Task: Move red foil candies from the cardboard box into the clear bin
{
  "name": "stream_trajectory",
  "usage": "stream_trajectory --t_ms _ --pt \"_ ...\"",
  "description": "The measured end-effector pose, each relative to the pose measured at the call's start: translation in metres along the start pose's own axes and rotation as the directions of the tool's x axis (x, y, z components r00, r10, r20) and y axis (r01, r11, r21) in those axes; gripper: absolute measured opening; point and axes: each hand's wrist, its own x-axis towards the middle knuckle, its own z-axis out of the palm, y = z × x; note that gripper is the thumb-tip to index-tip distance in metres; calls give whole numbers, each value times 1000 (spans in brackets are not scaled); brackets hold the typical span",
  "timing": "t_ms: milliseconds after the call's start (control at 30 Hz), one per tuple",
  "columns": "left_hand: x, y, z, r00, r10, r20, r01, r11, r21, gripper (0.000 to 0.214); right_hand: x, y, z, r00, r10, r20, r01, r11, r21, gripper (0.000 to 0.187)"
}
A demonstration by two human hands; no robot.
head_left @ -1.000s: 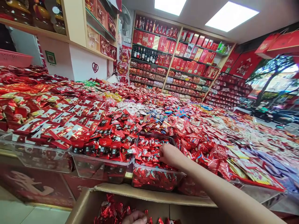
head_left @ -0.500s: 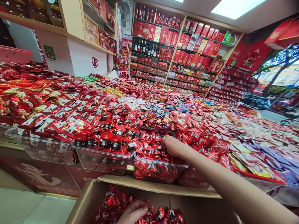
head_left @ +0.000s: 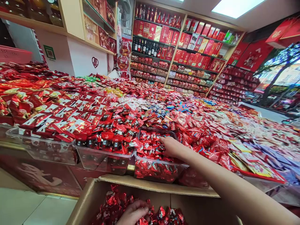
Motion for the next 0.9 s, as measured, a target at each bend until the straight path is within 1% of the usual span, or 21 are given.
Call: stream_trajectory --t_ms 67,133,233,400,567,700,767,833,900 --pt "-2 3 1 1000 -13 -7 12 1000 -11 31 4 6 4 1000 0 -12 0 1000 -21 34" --pt "-3 5 2 1000 -16 -16 16 1000 -11 30 5 10 6 1000 -6 1 6 1000 -29 26" --pt "-4 7 3 999 -29 -22 29 1000 -11 31 3 11 5 999 -42 20 42 999 -18 17" --pt "-5 9 5 999 -30 -29 29 999 -33 33 -4 8 -2 995 -98 29 99 995 -10 20" --pt "-4 6 5 1000 -22 -22 21 1000 -21 33 -8 5 -4 991 -125 39 126 992 -21 24" --pt "-1 1 2 999 -17 -39 17 1000 -19 31 -4 9 2 995 -94 37 95 995 -20 24" --pt "-2 3 1 999 -18 -28 17 999 -27 26 -2 11 2 996 -73 45 74 997 -6 21" --pt "-5 8 2 999 -40 20 41 996 -85 21 -4 11 -2 998 -63 11 63 998 19 16" --pt "-11 17 6 994 -83 74 96 976 -196 27 -17 4 -12 994 -39 -105 46 997 68 13"
